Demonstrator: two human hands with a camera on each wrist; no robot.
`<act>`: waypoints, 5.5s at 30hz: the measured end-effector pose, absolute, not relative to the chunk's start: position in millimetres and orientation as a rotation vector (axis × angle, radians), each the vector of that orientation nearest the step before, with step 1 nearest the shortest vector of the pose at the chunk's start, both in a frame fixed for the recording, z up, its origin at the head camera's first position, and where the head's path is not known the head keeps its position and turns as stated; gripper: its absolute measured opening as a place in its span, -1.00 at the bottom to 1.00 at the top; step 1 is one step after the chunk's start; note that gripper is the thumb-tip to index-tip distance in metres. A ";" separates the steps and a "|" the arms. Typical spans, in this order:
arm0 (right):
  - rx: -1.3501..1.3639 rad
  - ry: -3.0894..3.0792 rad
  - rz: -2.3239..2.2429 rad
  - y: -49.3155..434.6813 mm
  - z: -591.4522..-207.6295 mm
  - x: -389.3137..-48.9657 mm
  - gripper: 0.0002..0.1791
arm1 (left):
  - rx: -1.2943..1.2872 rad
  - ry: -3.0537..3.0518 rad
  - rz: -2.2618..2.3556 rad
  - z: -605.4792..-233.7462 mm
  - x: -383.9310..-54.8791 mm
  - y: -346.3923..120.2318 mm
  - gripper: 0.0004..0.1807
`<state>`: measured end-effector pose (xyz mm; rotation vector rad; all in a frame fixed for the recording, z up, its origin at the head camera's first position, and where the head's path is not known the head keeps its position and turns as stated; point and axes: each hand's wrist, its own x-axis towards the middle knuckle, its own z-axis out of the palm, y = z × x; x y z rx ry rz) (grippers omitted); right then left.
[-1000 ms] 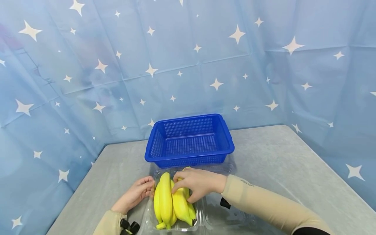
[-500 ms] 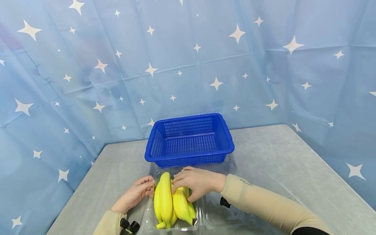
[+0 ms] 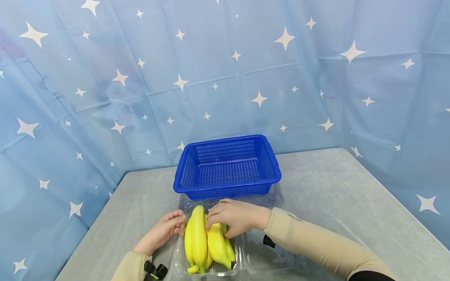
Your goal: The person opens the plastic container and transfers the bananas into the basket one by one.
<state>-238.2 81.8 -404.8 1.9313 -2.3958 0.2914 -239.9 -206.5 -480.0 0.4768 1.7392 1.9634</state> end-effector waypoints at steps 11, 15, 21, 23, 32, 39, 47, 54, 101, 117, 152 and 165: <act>1.917 -2.378 0.307 82.0 -405.6 -236.9 -0.44 | 0.479 1.739 1.962 -479.4 -239.8 -206.8 -0.83; 1.920 -2.383 0.307 82.1 -405.4 -236.8 -0.44 | 0.482 1.745 1.964 -479.7 -239.6 -207.4 -0.83; 1.917 -2.370 0.309 82.8 -406.2 -236.8 -0.43 | 0.481 1.743 1.967 -479.7 -239.5 -207.2 -0.84; 1.914 -2.364 0.311 83.0 -406.4 -236.7 -0.43 | 0.479 1.742 1.967 -480.0 -239.7 -207.3 -0.84; 1.901 -2.352 0.323 83.8 -408.2 -237.5 -0.42 | 0.482 1.746 1.962 -480.0 -239.6 -207.3 -0.83; 1.880 -2.341 0.354 83.6 -408.3 -237.3 -0.41 | 0.474 1.741 1.970 -479.7 -239.5 -206.0 -0.84; 1.878 -2.302 0.373 85.2 -411.0 -239.4 -0.43 | 0.480 1.742 1.972 -481.2 -240.4 -206.3 -0.85; 1.885 -2.286 0.362 85.3 -410.9 -239.7 -0.43 | 0.494 1.743 1.975 -482.4 -241.1 -206.2 -0.85; 1.946 -2.089 0.298 91.4 -408.7 -237.2 -0.40 | 0.518 1.776 1.945 -479.2 -239.2 -205.8 -0.85; 1.918 -2.078 0.290 91.6 -410.3 -237.2 -0.34 | 0.528 1.766 1.953 -479.4 -238.8 -205.9 -0.85; 1.871 -2.074 0.301 89.7 -391.7 -239.3 -0.40 | 0.491 1.782 1.941 -478.2 -238.4 -204.7 -0.83; 1.848 -2.076 0.282 87.2 -381.5 -237.2 -0.38 | 0.507 1.779 1.949 -480.2 -238.5 -206.1 -0.85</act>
